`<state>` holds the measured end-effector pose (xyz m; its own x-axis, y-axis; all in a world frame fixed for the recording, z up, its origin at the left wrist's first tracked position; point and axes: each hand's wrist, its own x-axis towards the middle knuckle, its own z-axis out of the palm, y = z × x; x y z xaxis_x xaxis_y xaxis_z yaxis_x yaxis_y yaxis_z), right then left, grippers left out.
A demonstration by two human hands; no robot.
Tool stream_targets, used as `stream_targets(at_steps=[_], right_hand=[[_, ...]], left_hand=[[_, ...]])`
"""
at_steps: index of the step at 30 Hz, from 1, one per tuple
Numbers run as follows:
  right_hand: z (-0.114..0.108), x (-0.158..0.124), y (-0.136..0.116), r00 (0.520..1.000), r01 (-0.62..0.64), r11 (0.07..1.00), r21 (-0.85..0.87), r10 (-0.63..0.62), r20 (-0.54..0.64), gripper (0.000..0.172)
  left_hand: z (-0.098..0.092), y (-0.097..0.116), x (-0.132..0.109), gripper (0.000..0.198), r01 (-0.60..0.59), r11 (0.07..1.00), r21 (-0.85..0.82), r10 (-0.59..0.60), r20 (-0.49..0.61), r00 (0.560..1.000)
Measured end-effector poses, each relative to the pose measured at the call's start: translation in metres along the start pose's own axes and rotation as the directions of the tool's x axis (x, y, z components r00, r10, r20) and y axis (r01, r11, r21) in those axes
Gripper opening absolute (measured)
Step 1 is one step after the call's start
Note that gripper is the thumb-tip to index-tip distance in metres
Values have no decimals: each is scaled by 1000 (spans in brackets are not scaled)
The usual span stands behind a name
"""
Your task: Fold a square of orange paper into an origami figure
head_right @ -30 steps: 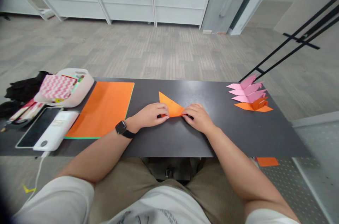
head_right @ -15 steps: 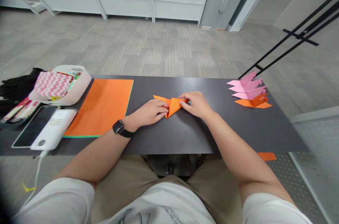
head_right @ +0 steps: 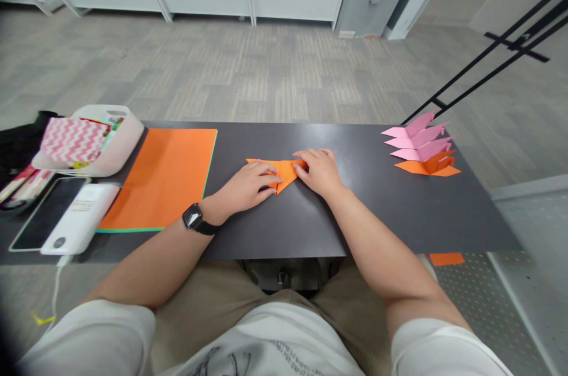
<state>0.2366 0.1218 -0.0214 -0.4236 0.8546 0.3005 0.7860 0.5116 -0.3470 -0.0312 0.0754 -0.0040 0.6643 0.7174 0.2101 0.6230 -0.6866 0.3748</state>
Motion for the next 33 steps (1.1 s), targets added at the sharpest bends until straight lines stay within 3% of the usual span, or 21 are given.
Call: stream_targets(at_steps=[6, 11, 19, 33], right_hand=[[-13, -8, -11, 992, 86, 993, -75, -93, -90, 27], [-16, -21, -29, 978, 208, 977, -39, -207, 30, 20], [-3, -20, -26, 972, 215, 977, -10, -213, 100, 17], [-5, -20, -27, 978, 170, 985, 16, -170, 122, 22]], left_hand=[[2, 1, -2, 31, 11, 1000, 21, -11, 24, 1000], [6, 2, -1, 28, 21, 1000, 22, -21, 9, 1000], [10, -1, 3, 27, 46, 999, -2, -46, -6, 999], [7, 2, 2, 38, 44, 999, 11, -44, 23, 999]])
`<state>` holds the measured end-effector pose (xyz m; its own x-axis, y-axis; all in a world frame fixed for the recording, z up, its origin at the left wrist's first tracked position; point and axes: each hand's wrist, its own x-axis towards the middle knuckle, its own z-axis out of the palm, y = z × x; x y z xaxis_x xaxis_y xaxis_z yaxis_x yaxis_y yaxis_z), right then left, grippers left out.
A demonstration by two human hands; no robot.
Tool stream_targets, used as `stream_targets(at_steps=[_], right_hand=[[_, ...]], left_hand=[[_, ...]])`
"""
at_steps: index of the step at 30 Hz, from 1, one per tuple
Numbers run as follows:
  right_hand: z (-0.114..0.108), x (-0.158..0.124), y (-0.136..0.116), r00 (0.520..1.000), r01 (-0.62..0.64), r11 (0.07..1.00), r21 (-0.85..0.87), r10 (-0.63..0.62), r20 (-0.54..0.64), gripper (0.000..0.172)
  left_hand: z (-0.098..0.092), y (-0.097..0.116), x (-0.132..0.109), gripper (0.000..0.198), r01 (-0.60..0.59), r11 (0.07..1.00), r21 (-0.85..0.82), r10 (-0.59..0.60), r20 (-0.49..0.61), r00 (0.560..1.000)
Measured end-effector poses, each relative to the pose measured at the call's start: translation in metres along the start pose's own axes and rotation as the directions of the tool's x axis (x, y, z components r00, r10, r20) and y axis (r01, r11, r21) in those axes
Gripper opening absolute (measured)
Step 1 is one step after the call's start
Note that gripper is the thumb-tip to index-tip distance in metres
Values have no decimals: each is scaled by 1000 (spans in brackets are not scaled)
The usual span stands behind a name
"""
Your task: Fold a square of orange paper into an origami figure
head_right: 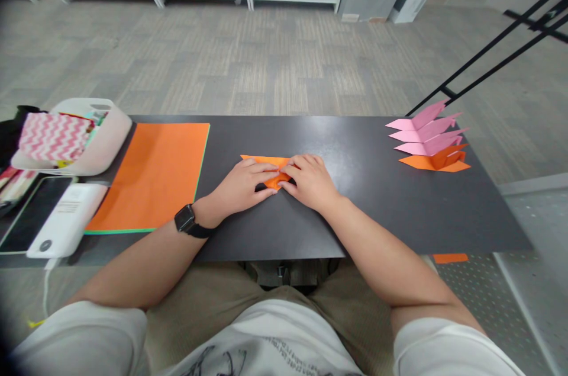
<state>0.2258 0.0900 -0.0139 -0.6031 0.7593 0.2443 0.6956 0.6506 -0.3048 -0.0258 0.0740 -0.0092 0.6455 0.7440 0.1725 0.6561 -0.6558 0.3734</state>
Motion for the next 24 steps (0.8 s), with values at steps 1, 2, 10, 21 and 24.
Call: stream_targets(at_steps=[1, 2, 10, 21, 24], right_hand=[[0, 0, 0, 1000, -2, 1000, 2, 2, 1, 23], [0, 0, 0, 1000, -3, 1000, 4, 3, 2, 25], [-1, 1, 0, 1000, -5, 1000, 7, 5, 23, 28], [0, 1, 0, 1000, 2, 1000, 7, -2, 18, 29], [0, 1, 0, 1000, -1, 1000, 8, 1, 19, 29]], left_hand=[[0, 0, 0, 39, 6, 1000, 3, -6, 1, 1000], [0, 0, 0, 40, 9, 1000, 6, -9, 1, 1000], [-2, 1, 1, 39, 2, 1000, 8, -2, 10, 1000], [-1, 1, 2, 38, -12, 1000, 15, 12, -3, 1000], [-1, 1, 2, 37, -9, 1000, 10, 9, -7, 1000]])
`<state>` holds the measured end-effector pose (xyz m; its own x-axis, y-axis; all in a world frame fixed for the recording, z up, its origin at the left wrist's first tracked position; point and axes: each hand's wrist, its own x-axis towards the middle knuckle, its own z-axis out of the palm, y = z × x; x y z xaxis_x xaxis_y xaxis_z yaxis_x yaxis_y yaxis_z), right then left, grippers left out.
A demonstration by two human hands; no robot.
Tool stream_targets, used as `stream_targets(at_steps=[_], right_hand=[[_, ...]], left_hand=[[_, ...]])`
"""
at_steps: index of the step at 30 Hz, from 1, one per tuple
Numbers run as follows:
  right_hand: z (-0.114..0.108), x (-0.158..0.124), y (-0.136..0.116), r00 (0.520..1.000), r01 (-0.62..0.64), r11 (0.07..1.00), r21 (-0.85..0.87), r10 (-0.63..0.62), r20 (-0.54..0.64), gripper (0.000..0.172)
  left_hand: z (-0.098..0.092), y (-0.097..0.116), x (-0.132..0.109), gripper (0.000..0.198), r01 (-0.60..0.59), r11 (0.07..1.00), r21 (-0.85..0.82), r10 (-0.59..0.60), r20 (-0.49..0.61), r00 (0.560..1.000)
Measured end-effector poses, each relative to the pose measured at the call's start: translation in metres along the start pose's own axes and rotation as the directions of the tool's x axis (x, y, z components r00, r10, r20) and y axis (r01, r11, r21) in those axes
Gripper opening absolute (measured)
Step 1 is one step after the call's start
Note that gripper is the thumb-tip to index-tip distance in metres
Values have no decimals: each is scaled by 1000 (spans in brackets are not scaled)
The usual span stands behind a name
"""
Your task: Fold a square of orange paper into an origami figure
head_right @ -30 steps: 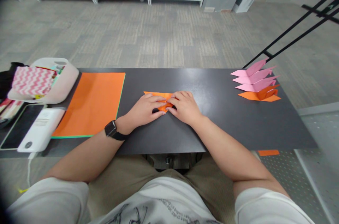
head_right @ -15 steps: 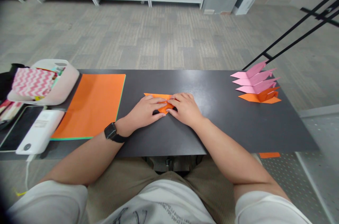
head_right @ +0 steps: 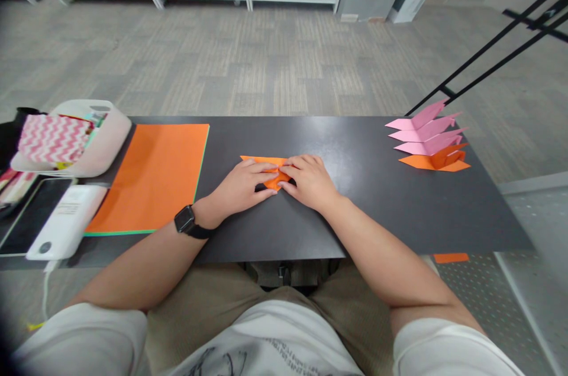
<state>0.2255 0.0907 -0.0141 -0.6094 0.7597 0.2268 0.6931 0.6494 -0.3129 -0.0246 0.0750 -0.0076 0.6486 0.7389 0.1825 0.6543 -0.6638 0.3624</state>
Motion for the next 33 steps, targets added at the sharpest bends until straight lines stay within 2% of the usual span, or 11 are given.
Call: stream_targets(at_steps=[5, 14, 33], right_hand=[[0, 0, 0, 1000, -11, 1000, 6, 11, 11, 30], [-1, 1, -1, 999, -22, 1000, -1, 22, 29, 32], [0, -2, -5, 1000, -27, 999, -19, 27, 13, 31]], left_hand=[[1, -2, 1, 29, 2, 1000, -30, -2, -13, 1000], [6, -4, 4, 32, 72, 996, -44, -74, -32, 997], [-4, 2, 2, 38, 48, 999, -5, -48, 28, 998]])
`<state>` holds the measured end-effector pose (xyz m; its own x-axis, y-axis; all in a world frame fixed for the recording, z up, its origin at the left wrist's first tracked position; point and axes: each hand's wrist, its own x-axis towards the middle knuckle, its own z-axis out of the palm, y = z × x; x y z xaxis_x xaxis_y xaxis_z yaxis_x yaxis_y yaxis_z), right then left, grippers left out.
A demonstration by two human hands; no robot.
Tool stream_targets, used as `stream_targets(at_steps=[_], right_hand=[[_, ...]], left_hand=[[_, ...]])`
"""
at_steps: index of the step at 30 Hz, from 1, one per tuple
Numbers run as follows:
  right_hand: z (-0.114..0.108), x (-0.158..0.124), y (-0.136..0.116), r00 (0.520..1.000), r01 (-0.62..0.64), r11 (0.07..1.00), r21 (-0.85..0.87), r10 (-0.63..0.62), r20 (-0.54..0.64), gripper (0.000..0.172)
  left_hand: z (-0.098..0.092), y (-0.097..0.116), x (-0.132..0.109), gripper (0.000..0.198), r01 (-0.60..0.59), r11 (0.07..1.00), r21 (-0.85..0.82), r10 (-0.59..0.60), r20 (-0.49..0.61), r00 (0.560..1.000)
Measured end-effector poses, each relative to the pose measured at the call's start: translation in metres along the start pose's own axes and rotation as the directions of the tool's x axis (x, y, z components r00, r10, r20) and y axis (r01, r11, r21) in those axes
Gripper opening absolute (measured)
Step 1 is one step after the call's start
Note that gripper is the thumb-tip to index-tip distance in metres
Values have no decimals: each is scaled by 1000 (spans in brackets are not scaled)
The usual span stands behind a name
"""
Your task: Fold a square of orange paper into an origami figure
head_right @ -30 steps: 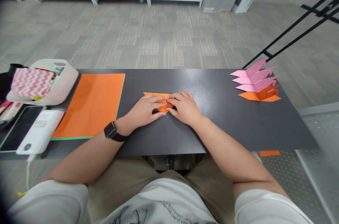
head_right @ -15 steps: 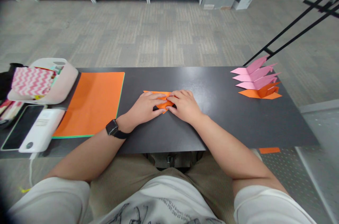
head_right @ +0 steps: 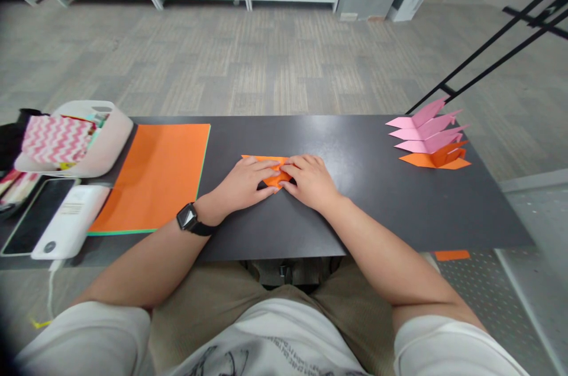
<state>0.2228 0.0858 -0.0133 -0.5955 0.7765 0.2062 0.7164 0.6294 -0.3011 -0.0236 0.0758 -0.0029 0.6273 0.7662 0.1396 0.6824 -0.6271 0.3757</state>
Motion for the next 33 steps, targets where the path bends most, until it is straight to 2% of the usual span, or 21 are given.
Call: stream_targets(at_steps=[6, 11, 17, 27, 33], right_hand=[[0, 1, 1, 1000, 1, 1000, 11, -1, 4, 33], [-15, -9, -11, 998, 62, 998, -34, -62, -17, 32], [-22, -29, -27, 990, 131, 988, -76, -127, 55, 29], [-10, -41, -30, 997, 67, 987, -144, -60, 57, 33], [-9, -42, -26, 1000, -5, 974, -229, 4, -4, 37]], left_hand=[[1, 0, 0, 36, 0, 1000, 6, 0, -12, 1000], [2, -1, 0, 35, 15, 1000, 12, -15, -6, 1000], [2, 0, 1, 33, 17, 1000, 21, -17, -6, 1000], [6, -2, 0, 29, 0, 999, 48, 2, -43, 999], [12, -6, 0, 33, 3, 999, 38, -1, -45, 999]])
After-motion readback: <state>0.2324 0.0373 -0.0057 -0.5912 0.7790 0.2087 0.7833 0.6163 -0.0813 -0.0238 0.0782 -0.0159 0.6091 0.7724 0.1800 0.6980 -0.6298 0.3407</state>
